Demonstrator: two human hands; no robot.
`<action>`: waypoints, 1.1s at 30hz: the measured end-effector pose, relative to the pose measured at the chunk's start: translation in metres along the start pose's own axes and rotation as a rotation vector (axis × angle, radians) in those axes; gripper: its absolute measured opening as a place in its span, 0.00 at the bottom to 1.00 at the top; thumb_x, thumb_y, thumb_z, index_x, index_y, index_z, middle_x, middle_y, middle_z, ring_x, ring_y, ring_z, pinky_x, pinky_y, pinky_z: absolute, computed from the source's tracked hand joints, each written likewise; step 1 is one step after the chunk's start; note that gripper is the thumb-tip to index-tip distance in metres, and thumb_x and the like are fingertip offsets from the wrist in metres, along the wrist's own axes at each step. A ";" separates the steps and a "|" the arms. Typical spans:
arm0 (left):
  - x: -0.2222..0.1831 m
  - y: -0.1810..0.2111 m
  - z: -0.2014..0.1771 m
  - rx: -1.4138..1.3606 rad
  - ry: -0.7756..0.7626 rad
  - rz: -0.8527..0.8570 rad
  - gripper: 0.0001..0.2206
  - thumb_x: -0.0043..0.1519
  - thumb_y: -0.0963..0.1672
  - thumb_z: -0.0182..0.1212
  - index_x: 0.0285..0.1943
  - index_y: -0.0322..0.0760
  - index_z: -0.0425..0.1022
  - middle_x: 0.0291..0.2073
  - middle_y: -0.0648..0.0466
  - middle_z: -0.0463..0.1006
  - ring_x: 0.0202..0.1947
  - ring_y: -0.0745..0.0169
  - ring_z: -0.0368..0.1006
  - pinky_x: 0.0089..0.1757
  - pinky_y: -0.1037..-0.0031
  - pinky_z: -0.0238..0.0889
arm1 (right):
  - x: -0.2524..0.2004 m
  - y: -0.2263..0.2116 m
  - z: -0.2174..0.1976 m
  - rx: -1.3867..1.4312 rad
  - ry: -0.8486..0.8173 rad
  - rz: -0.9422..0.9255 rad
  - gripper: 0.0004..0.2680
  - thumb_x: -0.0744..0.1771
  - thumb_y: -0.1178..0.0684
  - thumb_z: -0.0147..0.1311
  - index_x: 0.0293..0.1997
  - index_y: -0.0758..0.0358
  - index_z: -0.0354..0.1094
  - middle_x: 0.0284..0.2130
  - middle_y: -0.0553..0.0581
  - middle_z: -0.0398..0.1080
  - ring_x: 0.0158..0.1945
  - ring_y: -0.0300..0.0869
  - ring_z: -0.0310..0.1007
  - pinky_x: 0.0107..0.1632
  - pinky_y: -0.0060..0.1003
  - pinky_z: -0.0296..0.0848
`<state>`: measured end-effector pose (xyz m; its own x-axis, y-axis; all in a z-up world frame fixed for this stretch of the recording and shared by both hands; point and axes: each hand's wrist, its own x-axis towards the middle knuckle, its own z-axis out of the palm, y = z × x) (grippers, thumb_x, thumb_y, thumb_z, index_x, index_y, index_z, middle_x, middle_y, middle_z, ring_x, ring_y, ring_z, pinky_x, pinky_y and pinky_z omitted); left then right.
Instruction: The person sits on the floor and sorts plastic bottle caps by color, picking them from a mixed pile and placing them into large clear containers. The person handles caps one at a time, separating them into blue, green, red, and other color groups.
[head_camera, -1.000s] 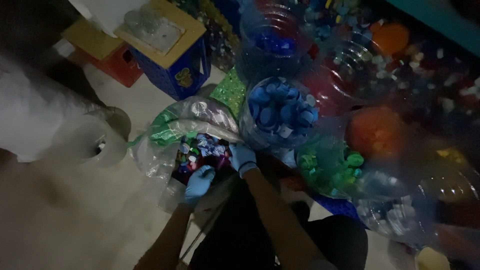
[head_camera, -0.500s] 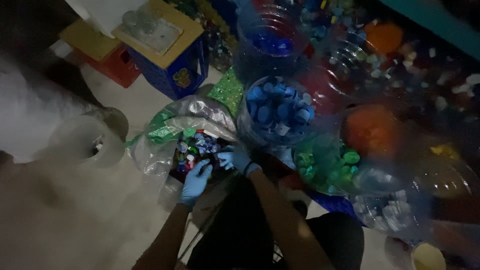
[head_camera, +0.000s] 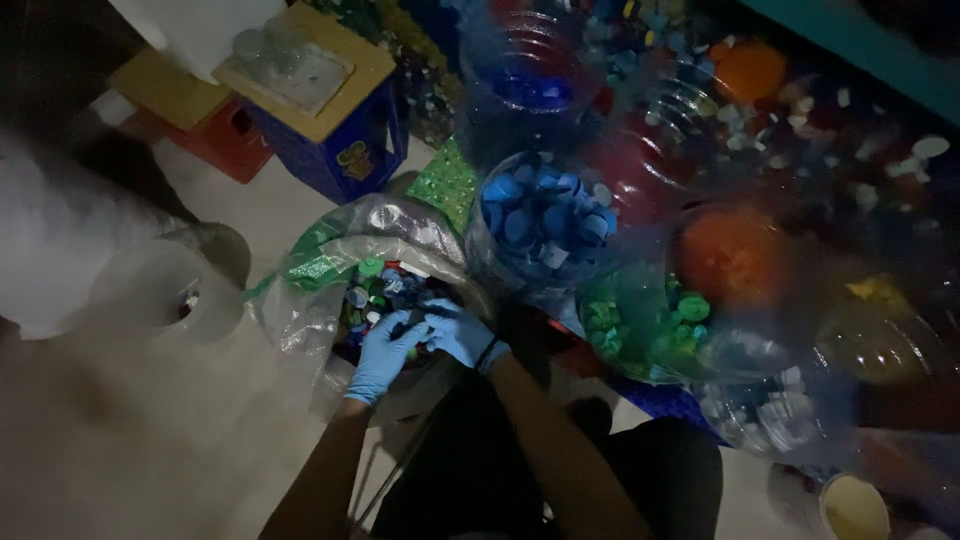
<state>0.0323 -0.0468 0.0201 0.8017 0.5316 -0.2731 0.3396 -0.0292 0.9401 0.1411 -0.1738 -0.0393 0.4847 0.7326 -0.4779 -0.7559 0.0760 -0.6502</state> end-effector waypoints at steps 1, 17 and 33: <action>0.010 -0.017 0.001 -0.029 0.003 -0.027 0.15 0.58 0.50 0.75 0.52 0.47 0.84 0.49 0.47 0.83 0.52 0.49 0.75 0.54 0.59 0.67 | 0.000 0.002 -0.002 0.031 -0.006 -0.013 0.15 0.69 0.54 0.60 0.63 0.58 0.67 0.39 0.65 0.74 0.38 0.58 0.75 0.38 0.50 0.77; 0.012 -0.016 -0.007 -0.051 0.042 -0.112 0.12 0.61 0.52 0.71 0.46 0.49 0.80 0.45 0.50 0.81 0.48 0.53 0.72 0.50 0.62 0.63 | -0.017 0.009 -0.001 0.119 0.052 -0.056 0.18 0.68 0.60 0.60 0.66 0.65 0.65 0.53 0.76 0.65 0.53 0.80 0.68 0.50 0.67 0.76; -0.001 -0.013 -0.001 0.034 0.087 -0.034 0.11 0.57 0.49 0.75 0.45 0.52 0.81 0.42 0.52 0.82 0.47 0.56 0.74 0.50 0.64 0.67 | 0.008 0.032 -0.019 -0.246 0.259 -0.192 0.16 0.62 0.60 0.69 0.55 0.63 0.73 0.34 0.63 0.77 0.29 0.49 0.79 0.32 0.39 0.83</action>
<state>0.0262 -0.0464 0.0081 0.7445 0.6040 -0.2846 0.3832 -0.0375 0.9229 0.1295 -0.1778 -0.0747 0.7254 0.5239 -0.4464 -0.5283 0.0080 -0.8490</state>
